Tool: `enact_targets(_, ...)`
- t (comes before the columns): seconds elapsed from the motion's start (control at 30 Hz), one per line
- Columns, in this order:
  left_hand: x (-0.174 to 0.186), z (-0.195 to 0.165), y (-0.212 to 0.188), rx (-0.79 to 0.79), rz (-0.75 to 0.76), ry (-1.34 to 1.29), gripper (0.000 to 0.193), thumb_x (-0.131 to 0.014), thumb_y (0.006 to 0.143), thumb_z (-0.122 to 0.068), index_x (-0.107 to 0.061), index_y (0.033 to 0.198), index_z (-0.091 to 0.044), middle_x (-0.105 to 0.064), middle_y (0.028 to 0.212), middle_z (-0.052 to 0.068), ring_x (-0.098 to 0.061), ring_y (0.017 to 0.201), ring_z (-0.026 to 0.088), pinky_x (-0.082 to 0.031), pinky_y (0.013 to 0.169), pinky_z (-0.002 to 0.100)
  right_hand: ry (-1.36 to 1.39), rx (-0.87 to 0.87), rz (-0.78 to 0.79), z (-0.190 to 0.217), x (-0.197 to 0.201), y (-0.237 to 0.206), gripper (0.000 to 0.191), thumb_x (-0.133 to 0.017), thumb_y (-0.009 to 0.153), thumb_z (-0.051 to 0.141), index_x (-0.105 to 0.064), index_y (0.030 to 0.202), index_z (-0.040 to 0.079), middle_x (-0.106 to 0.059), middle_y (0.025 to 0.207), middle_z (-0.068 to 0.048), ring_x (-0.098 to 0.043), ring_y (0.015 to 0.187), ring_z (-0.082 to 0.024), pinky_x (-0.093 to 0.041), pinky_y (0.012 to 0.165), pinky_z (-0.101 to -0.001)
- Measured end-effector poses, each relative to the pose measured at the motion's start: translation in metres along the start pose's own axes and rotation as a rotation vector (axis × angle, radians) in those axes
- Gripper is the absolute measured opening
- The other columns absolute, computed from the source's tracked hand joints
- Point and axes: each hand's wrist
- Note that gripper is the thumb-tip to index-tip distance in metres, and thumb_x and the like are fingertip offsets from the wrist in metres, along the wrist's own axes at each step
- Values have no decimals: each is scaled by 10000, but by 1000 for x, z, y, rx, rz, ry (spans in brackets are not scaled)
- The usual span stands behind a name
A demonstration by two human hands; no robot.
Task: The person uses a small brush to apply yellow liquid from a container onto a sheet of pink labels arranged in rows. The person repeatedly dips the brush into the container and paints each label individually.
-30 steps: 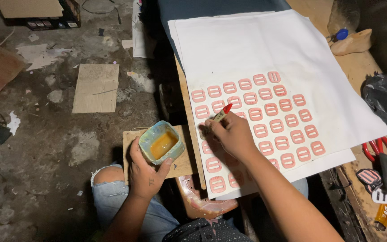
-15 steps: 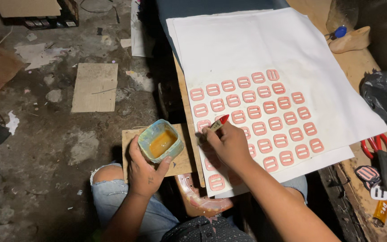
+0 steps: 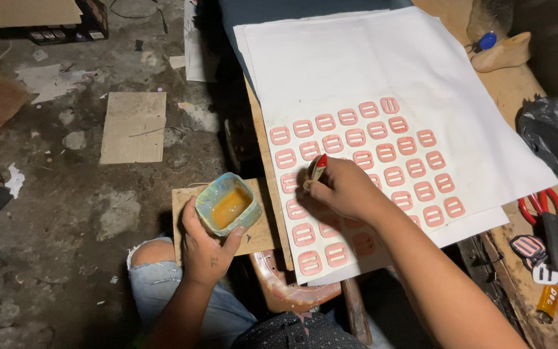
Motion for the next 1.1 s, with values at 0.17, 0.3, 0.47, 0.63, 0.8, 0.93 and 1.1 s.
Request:
enact_targets(0.17,1,-1,-1,-16,1,8,987,-814,817,-288,-203,1521,36,-575,1335,284,-669,1158,357,-557,945,434,109,155,92,16,-13,0,244,-725,834,167,-680,1059,86,-745,857,-123,-726,784,-287,-566,725,-380)
enact_targets(0.3,1,-1,-1,-5,-9,53,1008,-825,793,-279,-203,1521,36,-573,1331,289,-659,1159,367,-545,949,443,122,207,204,24,-20,-14,213,-701,802,105,-685,1014,99,-742,819,-104,-722,751,-266,-568,719,-361)
enact_targets(0.47,0,1,-1,14,-8,4,1006,-818,803,-291,-200,1529,30,-571,1344,283,-662,1173,360,-549,960,437,112,188,190,16,-13,-32,152,-727,808,116,-684,951,91,-744,827,-68,-722,767,-199,-570,726,-333)
enact_targets(0.63,0,3,-2,16,-8,18,1010,-822,798,-293,-202,1528,25,-561,1350,284,-653,1177,366,-541,967,441,341,-61,-74,-8,-4,-44,117,-696,849,139,-674,955,94,-751,807,-67,-715,758,-173,-582,711,-321)
enact_targets(0.8,-1,4,-2,17,-9,6,1014,-817,799,-301,-199,1534,26,-557,1358,283,-649,1188,371,-532,987,445,251,187,-126,-14,-31,-62,128,-724,855,152,-682,931,57,-746,870,-69,-711,779,-151,-567,709,-298)
enact_targets(0.93,-1,4,-2,7,-5,50,1013,-816,797,-303,-200,1532,23,-544,1365,299,-632,1196,389,-517,992,463,381,248,-117,-13,-42,-59,165,-721,894,183,-663,965,46,-758,870,-67,-715,778,-159,-568,717,-306)
enact_targets(1.1,0,3,-2,24,17,12,996,-791,821,-325,-187,1533,20,-554,1360,290,-645,1191,374,-533,981,451,218,25,-382,-18,-46,-43,170,-727,907,228,-724,949,63,-748,765,-82,-707,640,-179,-537,590,-322)
Point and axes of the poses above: each hand's wrist, its own y-axis towards the middle knuckle, its own x-axis out of the back of the hand, z = x × y
